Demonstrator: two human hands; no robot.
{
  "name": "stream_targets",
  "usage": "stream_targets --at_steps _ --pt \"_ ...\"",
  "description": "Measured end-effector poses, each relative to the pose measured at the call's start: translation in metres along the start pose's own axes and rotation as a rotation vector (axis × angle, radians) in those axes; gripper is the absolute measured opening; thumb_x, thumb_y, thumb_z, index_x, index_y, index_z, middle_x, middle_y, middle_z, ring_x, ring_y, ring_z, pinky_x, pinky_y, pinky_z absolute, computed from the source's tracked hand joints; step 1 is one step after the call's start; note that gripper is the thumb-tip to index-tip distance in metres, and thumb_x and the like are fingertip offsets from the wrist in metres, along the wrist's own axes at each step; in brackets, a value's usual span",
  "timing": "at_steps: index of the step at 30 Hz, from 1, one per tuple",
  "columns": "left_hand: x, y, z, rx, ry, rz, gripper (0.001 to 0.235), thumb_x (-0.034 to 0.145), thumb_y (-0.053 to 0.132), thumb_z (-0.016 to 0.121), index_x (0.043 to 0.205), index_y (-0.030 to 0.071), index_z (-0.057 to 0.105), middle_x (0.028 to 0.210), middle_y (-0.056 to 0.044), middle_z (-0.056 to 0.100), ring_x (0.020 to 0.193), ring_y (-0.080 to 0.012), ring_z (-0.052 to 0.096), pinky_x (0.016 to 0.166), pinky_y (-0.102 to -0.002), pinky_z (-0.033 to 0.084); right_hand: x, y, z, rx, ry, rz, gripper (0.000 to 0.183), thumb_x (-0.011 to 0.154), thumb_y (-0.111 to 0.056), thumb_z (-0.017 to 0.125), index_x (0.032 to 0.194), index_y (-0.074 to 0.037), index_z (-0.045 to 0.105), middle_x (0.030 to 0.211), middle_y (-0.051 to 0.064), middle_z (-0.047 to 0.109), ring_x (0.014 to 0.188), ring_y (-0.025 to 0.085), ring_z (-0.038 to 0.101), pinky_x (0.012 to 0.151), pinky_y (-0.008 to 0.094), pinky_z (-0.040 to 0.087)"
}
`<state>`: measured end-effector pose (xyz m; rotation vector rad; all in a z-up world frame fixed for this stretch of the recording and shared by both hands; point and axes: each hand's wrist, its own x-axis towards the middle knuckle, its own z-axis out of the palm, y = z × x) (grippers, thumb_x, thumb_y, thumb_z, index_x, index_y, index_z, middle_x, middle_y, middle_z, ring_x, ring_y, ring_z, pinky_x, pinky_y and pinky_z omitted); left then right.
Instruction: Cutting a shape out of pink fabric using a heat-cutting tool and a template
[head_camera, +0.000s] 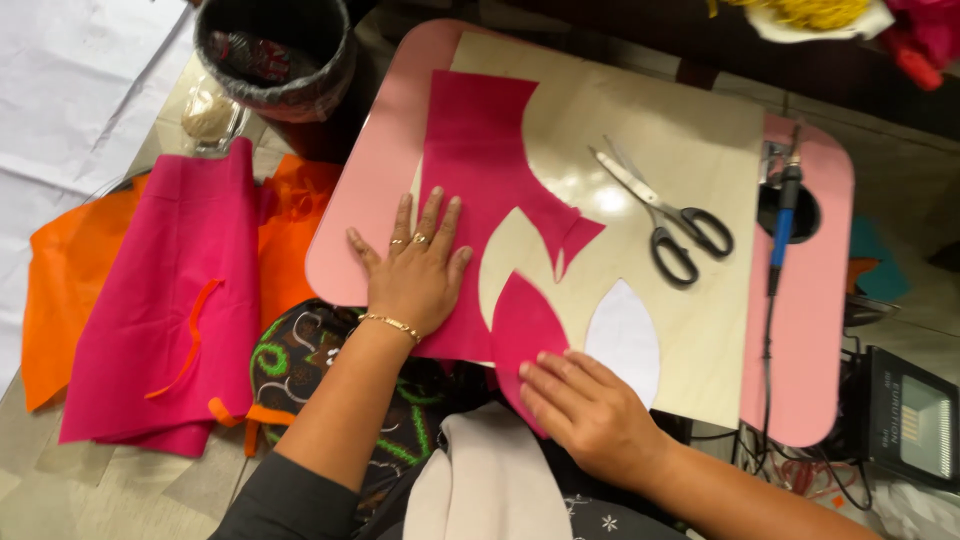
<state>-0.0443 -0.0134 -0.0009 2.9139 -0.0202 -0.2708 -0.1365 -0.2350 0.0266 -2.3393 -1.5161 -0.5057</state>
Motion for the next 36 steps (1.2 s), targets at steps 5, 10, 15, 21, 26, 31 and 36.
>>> stream_targets --at_steps 5,10,15,21,26,31,36 --pt "-0.001 -0.002 0.004 -0.026 0.005 -0.005 0.059 0.091 0.049 0.022 0.147 0.033 0.012 0.155 0.012 0.007 0.144 -0.0192 0.003 0.095 -0.079 -0.003 -0.004 0.033 -0.070 0.162 0.172 0.141 0.025 0.094 -0.012 0.042 0.103 -0.005 0.065 0.109 0.017 0.062 0.086 0.031 0.057 0.071 0.040 0.047" --pt "-0.005 0.005 -0.010 -0.027 -0.076 -0.058 0.059 0.090 0.051 0.016 0.147 0.035 0.008 0.156 0.013 0.003 0.144 -0.0179 0.000 0.099 -0.076 -0.007 -0.018 0.146 -0.135 0.244 0.246 0.861 0.029 0.079 0.001 0.062 0.102 -0.014 0.072 0.089 -0.001 0.072 0.061 0.007 0.060 0.065 0.020 0.050" --pt "-0.002 0.004 -0.007 0.061 -0.116 -0.100 0.059 0.089 0.053 0.014 0.146 0.039 0.004 0.156 0.016 0.000 0.144 -0.0139 -0.002 0.099 -0.077 -0.005 -0.031 0.296 -0.181 -0.226 0.801 0.493 0.021 0.090 0.014 0.063 0.110 0.008 0.070 0.103 0.017 0.068 0.092 0.023 0.063 0.079 0.035 0.054" --pt "0.000 0.008 -0.007 0.176 -0.164 -0.141 0.059 0.089 0.054 0.011 0.145 0.043 -0.003 0.155 0.019 -0.004 0.144 -0.0099 -0.006 0.099 -0.077 0.002 -0.035 0.411 -0.187 -0.493 0.989 0.275 0.025 0.102 0.002 0.052 0.124 0.012 0.057 0.129 0.024 0.053 0.121 0.038 0.052 0.104 0.044 0.038" --pt "0.001 0.013 -0.014 0.182 -0.219 -0.174 0.059 0.089 0.054 0.009 0.145 0.043 -0.008 0.155 0.022 -0.009 0.145 -0.0090 -0.009 0.101 -0.076 0.001 -0.046 0.444 -0.158 -0.281 0.380 0.844 0.047 0.085 0.001 0.052 0.132 -0.003 0.051 0.141 0.017 0.040 0.130 0.032 0.037 0.106 0.048 0.023" --pt "0.002 0.012 -0.014 0.188 -0.276 -0.167 0.059 0.090 0.053 0.007 0.146 0.043 -0.010 0.155 0.021 -0.012 0.145 -0.0095 -0.011 0.100 -0.077 0.001 -0.004 0.348 -0.181 -0.175 -0.124 1.471 0.084 0.071 0.017 0.036 0.146 -0.020 0.026 0.158 0.005 0.002 0.140 0.035 0.024 0.105 0.063 -0.013" --pt "-0.002 0.013 -0.015 0.093 -0.174 -0.129 0.056 0.090 0.051 0.015 0.144 0.048 -0.002 0.156 0.017 -0.004 0.145 -0.0151 -0.004 0.097 -0.079 -0.006 -0.022 0.234 -0.134 -0.352 0.221 0.489 0.036 0.074 0.005 0.057 0.108 0.001 0.066 0.108 0.017 0.068 0.090 0.031 0.065 0.082 0.038 0.050"
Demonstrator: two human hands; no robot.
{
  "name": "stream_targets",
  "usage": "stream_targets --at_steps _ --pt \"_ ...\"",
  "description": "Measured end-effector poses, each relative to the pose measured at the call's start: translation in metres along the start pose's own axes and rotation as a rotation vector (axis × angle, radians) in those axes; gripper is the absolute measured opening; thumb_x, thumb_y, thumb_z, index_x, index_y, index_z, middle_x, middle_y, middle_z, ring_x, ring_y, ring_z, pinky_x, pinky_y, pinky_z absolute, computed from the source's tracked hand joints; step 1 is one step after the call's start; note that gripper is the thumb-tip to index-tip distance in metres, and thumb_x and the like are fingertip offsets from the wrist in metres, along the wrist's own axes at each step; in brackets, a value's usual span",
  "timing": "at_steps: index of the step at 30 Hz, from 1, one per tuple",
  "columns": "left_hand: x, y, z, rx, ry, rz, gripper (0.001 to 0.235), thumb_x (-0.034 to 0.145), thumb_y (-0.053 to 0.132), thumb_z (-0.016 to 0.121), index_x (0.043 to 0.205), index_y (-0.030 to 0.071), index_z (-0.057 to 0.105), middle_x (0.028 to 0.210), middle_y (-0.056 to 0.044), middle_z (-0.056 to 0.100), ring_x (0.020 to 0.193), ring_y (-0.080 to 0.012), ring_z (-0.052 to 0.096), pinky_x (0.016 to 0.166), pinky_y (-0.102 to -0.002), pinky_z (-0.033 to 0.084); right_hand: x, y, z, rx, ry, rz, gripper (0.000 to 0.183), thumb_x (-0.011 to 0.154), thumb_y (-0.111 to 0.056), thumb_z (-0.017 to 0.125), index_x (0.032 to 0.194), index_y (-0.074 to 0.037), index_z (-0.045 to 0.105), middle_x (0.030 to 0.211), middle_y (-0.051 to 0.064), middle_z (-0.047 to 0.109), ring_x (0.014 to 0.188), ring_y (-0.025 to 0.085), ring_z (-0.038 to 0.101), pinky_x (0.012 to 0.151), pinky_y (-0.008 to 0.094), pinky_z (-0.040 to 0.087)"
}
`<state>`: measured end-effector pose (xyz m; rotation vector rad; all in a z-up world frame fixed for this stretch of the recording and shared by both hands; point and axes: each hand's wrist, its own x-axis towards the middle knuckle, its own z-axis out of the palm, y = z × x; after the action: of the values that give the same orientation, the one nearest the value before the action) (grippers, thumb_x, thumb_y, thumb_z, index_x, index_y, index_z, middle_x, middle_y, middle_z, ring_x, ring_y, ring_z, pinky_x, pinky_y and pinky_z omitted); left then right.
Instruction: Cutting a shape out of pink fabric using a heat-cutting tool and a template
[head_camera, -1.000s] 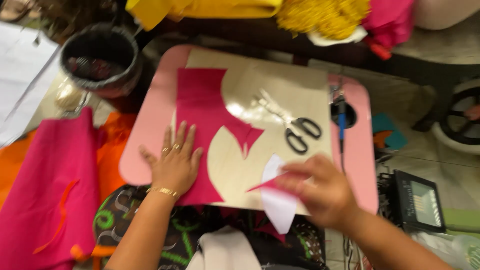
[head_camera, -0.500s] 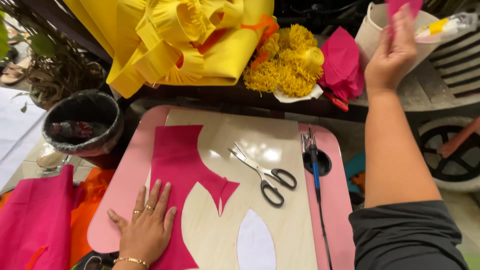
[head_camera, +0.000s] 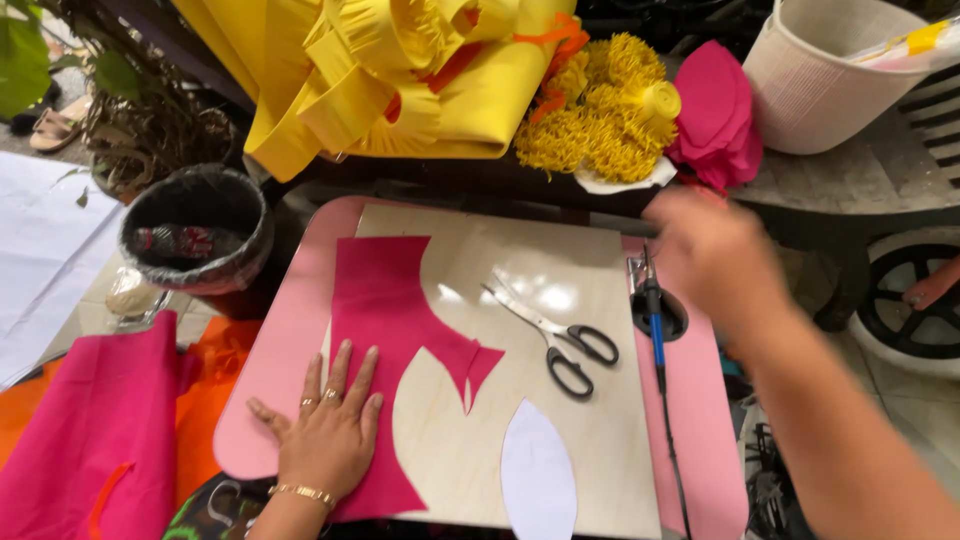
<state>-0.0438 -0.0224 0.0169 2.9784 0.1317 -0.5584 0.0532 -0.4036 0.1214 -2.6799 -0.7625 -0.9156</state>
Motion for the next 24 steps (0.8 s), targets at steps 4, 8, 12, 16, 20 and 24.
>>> stream_targets --at_steps 4,8,12,16,20,24 --pt "-0.005 0.003 -0.012 -0.003 -0.094 -0.004 0.054 0.092 0.048 0.011 0.143 0.050 -0.006 0.156 0.015 -0.014 0.144 -0.0211 -0.015 0.096 -0.078 -0.010 -0.116 -0.127 0.024 0.385 -0.377 -0.133 0.060 0.079 -0.025 0.072 0.133 -0.012 0.050 0.137 0.011 0.050 0.129 0.027 0.044 0.111 0.044 0.027" --pt "-0.003 0.000 0.008 -0.018 0.058 0.044 0.054 0.092 0.047 0.016 0.144 0.045 0.005 0.155 0.016 -0.005 0.143 -0.0232 -0.018 0.089 -0.081 -0.014 -0.165 -0.185 0.025 0.102 -0.462 -0.448 0.094 0.062 -0.053 0.078 0.138 -0.012 0.041 0.147 0.012 0.035 0.135 0.030 0.032 0.109 0.051 0.019" --pt "-0.024 0.008 0.000 0.013 0.028 0.077 0.057 0.092 0.047 0.013 0.147 0.036 0.000 0.156 0.011 -0.007 0.143 -0.0235 -0.016 0.090 -0.081 -0.014 -0.176 -0.201 0.018 0.135 -0.278 -0.393 0.037 0.094 -0.001 0.034 0.127 -0.001 0.050 0.137 0.014 0.048 0.127 0.032 0.046 0.106 0.045 0.038" --pt "-0.041 0.012 0.024 0.007 0.177 0.090 0.058 0.091 0.050 0.019 0.146 0.035 0.007 0.155 0.009 0.001 0.143 -0.0252 -0.007 0.089 -0.084 -0.009 -0.172 -0.196 -0.005 0.353 -0.353 -0.270 0.051 0.078 0.017 0.040 0.123 -0.001 0.055 0.128 0.013 0.057 0.121 0.026 0.054 0.105 0.040 0.041" --pt "-0.057 0.017 -0.009 -0.057 0.021 0.179 0.064 0.090 0.054 0.016 0.148 0.029 0.005 0.156 0.008 -0.007 0.142 -0.0238 -0.013 0.092 -0.083 -0.005 -0.111 -0.195 -0.050 0.491 -0.451 -0.077 0.047 0.078 -0.001 0.061 0.124 -0.011 0.056 0.123 0.010 0.063 0.112 0.023 0.062 0.101 0.035 0.047" --pt "-0.016 0.011 -0.021 -0.062 0.132 0.183 0.062 0.093 0.049 0.014 0.149 0.024 0.003 0.155 0.011 -0.006 0.142 -0.0173 -0.010 0.095 -0.080 -0.006 -0.031 -0.205 -0.038 0.400 0.143 -0.262 0.018 0.095 0.010 0.054 0.111 0.009 0.060 0.118 0.028 0.060 0.111 0.038 0.061 0.095 0.047 0.049"
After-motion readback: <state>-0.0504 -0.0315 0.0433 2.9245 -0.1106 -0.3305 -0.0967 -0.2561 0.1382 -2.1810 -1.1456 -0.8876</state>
